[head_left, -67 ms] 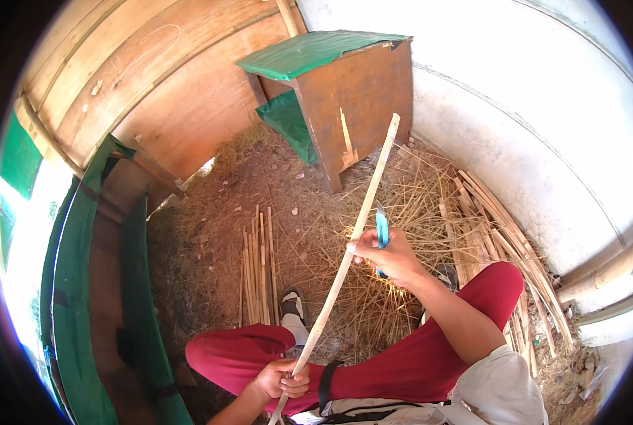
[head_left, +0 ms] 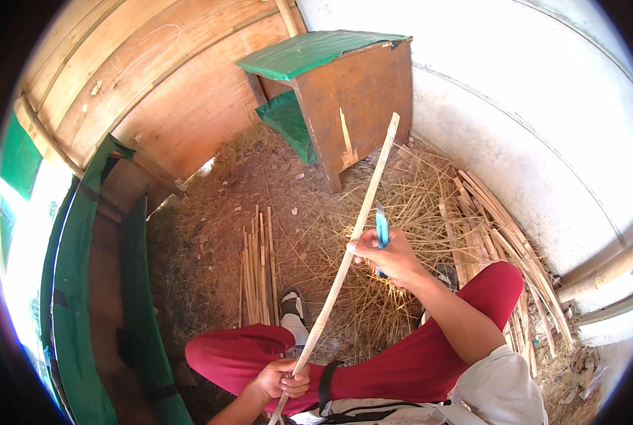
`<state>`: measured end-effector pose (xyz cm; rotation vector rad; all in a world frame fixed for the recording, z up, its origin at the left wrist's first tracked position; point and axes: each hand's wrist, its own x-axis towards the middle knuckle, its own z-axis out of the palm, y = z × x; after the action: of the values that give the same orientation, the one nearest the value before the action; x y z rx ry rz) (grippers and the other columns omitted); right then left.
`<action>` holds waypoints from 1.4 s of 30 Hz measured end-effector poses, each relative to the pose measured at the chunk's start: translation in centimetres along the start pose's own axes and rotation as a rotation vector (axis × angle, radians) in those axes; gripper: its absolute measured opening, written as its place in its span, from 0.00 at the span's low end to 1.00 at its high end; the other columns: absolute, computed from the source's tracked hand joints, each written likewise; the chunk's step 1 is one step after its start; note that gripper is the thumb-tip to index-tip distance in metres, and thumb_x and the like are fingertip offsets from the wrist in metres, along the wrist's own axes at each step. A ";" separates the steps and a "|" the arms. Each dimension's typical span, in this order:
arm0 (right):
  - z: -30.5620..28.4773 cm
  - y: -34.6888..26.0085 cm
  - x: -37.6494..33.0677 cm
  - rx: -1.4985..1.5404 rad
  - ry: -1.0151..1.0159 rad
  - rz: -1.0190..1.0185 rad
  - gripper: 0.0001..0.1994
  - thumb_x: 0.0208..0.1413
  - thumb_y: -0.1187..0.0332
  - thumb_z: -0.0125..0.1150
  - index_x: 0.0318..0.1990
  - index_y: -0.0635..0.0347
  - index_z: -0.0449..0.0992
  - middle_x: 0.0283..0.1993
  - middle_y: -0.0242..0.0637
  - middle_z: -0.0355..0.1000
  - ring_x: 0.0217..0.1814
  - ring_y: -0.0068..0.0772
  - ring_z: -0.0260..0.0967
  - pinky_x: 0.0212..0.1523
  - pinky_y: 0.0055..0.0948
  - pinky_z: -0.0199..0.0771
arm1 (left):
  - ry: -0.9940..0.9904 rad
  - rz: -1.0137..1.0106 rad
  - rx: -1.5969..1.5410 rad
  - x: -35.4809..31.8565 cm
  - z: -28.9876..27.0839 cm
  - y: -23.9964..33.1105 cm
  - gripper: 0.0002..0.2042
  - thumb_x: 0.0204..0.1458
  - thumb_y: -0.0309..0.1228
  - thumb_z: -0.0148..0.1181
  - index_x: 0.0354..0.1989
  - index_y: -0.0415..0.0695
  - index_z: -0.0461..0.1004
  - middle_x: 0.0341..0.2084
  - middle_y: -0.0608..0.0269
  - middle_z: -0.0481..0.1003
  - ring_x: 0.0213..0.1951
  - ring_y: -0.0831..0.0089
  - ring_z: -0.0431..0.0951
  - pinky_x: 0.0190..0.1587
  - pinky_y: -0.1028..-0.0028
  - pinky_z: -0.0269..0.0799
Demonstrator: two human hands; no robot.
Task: The person sits on the ground and uses a utility knife to shave thin strips from a bamboo stick. They then switch to a larger knife to further refine and smooth the bamboo strip, holding it with both hands to control the shaving process.
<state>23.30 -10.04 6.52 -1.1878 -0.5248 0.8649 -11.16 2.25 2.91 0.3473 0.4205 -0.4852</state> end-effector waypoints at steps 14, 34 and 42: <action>0.1 -0.2 -0.3 -0.070 0.022 0.014 0.09 0.53 0.68 0.70 0.32 0.67 0.81 0.24 0.35 0.75 0.26 0.20 0.71 0.30 0.23 0.69 | 0.019 0.011 -0.037 0.0 -0.7 -0.6 0.20 0.64 0.47 0.47 0.26 0.44 0.67 0.10 0.80 0.54 0.13 0.85 0.52 0.17 0.80 0.47; -1.7 0.9 1.3 -0.032 0.276 -0.100 0.05 0.54 0.73 0.62 0.33 0.66 0.78 0.22 0.35 0.73 0.16 0.13 0.59 0.15 0.16 0.51 | 0.313 0.129 0.252 1.8 4.6 2.0 0.21 0.68 0.45 0.40 0.31 0.42 0.70 0.11 0.76 0.54 0.13 0.84 0.51 0.16 0.79 0.46; -1.5 -0.4 1.2 -0.001 0.266 -0.067 0.08 0.53 0.72 0.60 0.35 0.69 0.79 0.24 0.35 0.75 0.22 0.19 0.66 0.22 0.21 0.57 | 0.599 0.322 0.537 3.0 7.6 1.3 0.20 0.68 0.45 0.45 0.29 0.42 0.69 0.14 0.74 0.57 0.15 0.85 0.52 0.18 0.81 0.49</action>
<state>25.25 -10.02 6.33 -1.2568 -0.3463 0.6369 -5.74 -0.96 8.34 1.0759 0.7978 -0.1597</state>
